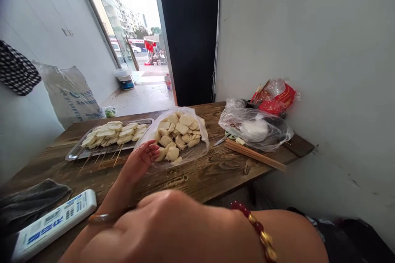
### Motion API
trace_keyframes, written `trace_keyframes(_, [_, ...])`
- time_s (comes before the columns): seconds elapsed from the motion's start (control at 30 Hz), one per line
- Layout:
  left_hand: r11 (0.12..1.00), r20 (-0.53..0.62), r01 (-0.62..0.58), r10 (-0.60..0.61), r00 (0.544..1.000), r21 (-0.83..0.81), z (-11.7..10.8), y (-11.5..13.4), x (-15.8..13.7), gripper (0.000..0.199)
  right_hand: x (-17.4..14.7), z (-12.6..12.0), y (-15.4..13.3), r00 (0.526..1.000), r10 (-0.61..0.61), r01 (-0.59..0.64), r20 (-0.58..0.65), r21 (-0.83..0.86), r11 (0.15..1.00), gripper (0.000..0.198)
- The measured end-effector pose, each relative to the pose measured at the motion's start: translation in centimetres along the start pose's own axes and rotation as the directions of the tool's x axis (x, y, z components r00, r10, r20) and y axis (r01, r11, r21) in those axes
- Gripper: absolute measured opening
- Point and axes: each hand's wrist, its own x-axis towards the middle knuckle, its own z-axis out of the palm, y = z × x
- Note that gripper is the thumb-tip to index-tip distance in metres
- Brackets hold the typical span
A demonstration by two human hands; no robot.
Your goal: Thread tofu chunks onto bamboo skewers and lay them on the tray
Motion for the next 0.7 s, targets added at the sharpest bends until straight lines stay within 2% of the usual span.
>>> trace_keyframes(0.03, [1.000,0.010,0.002,-0.002,1.000,0.007,-0.1,0.1,0.0,0.018,-0.7,-0.5,1.6,0.995,0.091,-0.091,-0.049,0.009,0.996,0.024])
trace_keyframes(0.07, [1.000,0.016,0.002,-0.002,1.000,0.011,-0.2,0.1,0.0,0.018,-1.6,-0.3,3.3,0.981,0.191,-0.191,-0.042,0.010,0.982,0.023])
trace_keyframes(0.1, [1.000,0.022,-0.002,0.002,1.000,0.009,-0.2,0.2,0.0,0.020,-2.7,0.4,5.3,0.951,0.306,-0.307,-0.048,-0.005,0.952,0.022])
trace_keyframes(0.13, [1.000,0.021,-0.006,0.006,1.000,0.007,-0.3,0.2,0.0,0.021,-4.1,1.5,7.5,0.901,0.429,-0.431,-0.068,-0.008,0.902,0.021])
trace_keyframes(0.17, [1.000,0.016,-0.012,0.012,1.000,0.004,-0.4,0.3,0.0,0.022,-5.8,2.9,9.9,0.828,0.552,-0.553,-0.100,0.018,0.833,0.020])
trace_keyframes(0.2, [1.000,0.010,-0.018,0.018,1.000,0.001,-0.5,0.3,0.0,0.022,-7.6,4.2,12.4,0.736,0.670,-0.668,-0.098,0.053,0.742,0.020])
trace_keyframes(0.23, [1.000,0.004,-0.023,0.023,1.000,0.001,-0.5,0.3,0.0,0.023,-9.5,5.4,14.9,0.612,0.786,-0.783,-0.088,0.073,0.617,0.023])
trace_keyframes(0.27, [1.000,0.003,-0.027,0.027,1.000,0.002,-0.5,0.4,0.0,0.024,-11.5,6.4,17.3,0.468,0.879,-0.876,-0.097,0.082,0.475,0.027])
trace_keyframes(0.3, [1.000,0.004,-0.028,0.028,1.000,0.003,-0.5,0.4,-0.1,0.026,-13.4,7.0,19.5,0.379,0.918,-0.918,-0.113,0.076,0.389,0.031])
trace_keyframes(0.37, [1.000,0.013,-0.017,0.017,1.000,0.009,-0.4,0.4,-0.1,0.027,-16.6,7.9,23.2,0.252,0.958,-0.962,-0.136,0.071,0.263,0.038])
trace_keyframes(0.4, [1.000,0.012,-0.011,0.011,1.000,0.011,-0.3,0.4,-0.1,0.028,-17.7,8.2,24.8,0.204,0.970,-0.974,-0.135,0.073,0.215,0.040])
trace_keyframes(0.47, [1.000,0.005,-0.005,0.005,1.000,0.013,-0.3,0.5,-0.1,0.028,-18.9,9.2,27.3,0.156,0.982,-0.982,-0.109,0.085,0.166,0.039])
trace_keyframes(0.5, [1.000,0.001,-0.006,0.006,1.000,0.011,-0.2,0.6,-0.1,0.028,-19.0,9.9,28.2,0.149,0.984,-0.983,-0.092,0.089,0.158,0.038])
trace_keyframes(0.57, [1.000,-0.005,-0.013,0.013,1.000,0.006,-0.2,0.6,-0.2,0.030,-18.5,11.6,29.7,0.166,0.984,-0.981,-0.060,0.088,0.171,0.033])
trace_keyframes(0.7, [1.000,-0.027,-0.024,0.024,0.999,-0.002,-0.3,0.4,-0.7,0.037,-16.9,14.6,30.9,0.241,0.970,-0.969,-0.035,0.048,0.243,0.031])
